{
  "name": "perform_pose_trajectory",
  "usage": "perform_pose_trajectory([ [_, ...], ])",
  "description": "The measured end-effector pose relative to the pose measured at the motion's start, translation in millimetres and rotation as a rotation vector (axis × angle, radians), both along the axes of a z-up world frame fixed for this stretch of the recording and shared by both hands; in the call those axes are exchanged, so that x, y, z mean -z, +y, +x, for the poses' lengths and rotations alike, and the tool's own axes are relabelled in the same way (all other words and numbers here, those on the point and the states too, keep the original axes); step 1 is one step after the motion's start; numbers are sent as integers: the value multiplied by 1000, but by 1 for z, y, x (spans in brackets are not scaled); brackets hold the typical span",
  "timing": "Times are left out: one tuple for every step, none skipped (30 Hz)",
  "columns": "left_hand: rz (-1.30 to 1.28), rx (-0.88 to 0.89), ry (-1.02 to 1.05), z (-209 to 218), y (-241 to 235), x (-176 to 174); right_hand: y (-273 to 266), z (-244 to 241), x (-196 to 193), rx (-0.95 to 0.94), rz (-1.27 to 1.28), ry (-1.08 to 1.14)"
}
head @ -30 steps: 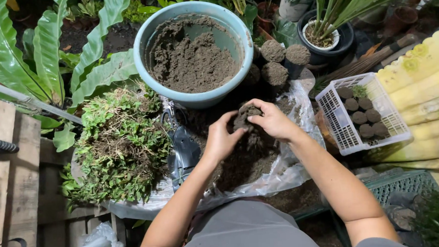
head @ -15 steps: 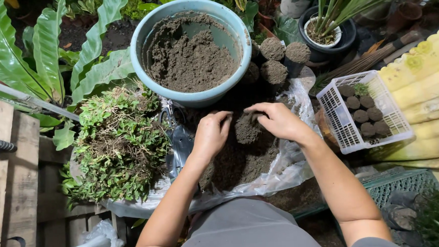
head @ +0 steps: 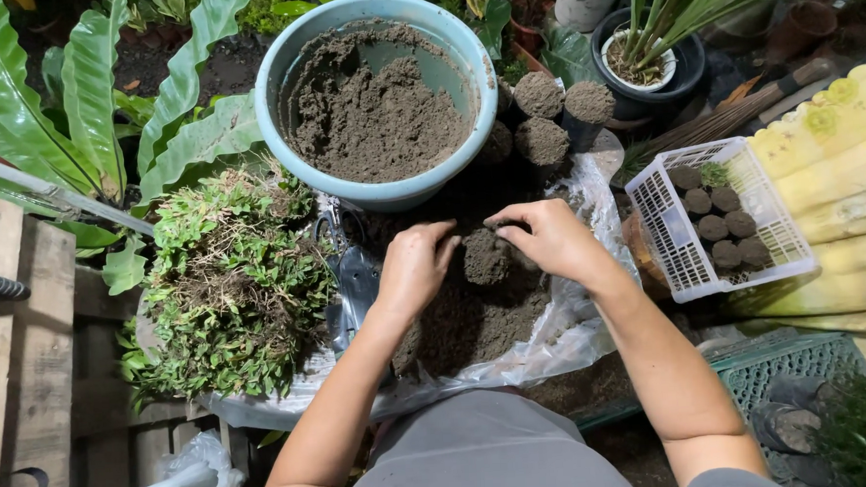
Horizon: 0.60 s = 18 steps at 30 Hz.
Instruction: The person scoops soil from a large blue basin and uses a black plastic mold to form round soil pellets. They press the soil into the mold, remove the formed pellet, and place it on a plastic sheet or into a white crate. The process is repeated multiple times.
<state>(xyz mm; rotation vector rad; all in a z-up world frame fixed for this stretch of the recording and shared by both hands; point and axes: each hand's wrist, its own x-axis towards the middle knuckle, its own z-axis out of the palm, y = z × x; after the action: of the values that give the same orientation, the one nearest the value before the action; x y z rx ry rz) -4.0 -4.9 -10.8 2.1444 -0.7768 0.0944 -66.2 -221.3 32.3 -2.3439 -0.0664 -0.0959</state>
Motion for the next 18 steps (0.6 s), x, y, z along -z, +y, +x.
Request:
perform_pose_trajectory([
  [1, 0, 1, -1, -1, -1, 3, -1, -1, 0, 1, 1],
  [-35, 24, -13, -3, -2, -1, 7, -1, -1, 23, 17, -13],
  [-71, 47, -26, -4, -3, -2, 10, -2, -2, 45, 33, -28],
  [-70, 47, -25, -7, -4, -5, 10, -2, 0, 45, 33, -27],
  [-65, 58, -13, -9, -6, -9, 10, -1, 2, 52, 38, -27],
  [-59, 68, 0, -11, -8, -13, 10, 0, 3, 59, 43, -27],
  [-60, 68, -2, -10, -8, -11, 8, 0, 5, 58, 43, -29],
  [-15, 76, -18, -9, -8, -9, 5, 0, 8, 9, 31, -32],
  [30, 86, -33, -9, -9, -7, 3, -1, 10, -39, 20, -35],
  [30, 88, -33, -10, -7, -9, 5, -3, 4, -38, 20, -35],
  [34, 91, -73, -11, -6, -10, 7, -5, -2, 14, 13, -8],
  [37, 95, -114, -12, -5, -11, 10, -6, -8, 65, 6, 18],
  [37, 97, -114, -12, -6, -12, 8, -7, -7, 68, 7, 18],
  [29, 81, -137, -12, -6, -12, 6, -7, -5, 72, -32, -16],
  [21, 63, -160, -12, -6, -13, 5, -8, -4, 74, -71, -49],
  [22, 62, -160, -12, -5, -10, 9, -11, -9, 73, -70, -49],
  [49, 59, -150, -10, -6, -8, 13, -13, -15, 44, -130, -67],
  [77, 55, -140, -9, -6, -6, 17, -16, -21, 14, -190, -85],
])
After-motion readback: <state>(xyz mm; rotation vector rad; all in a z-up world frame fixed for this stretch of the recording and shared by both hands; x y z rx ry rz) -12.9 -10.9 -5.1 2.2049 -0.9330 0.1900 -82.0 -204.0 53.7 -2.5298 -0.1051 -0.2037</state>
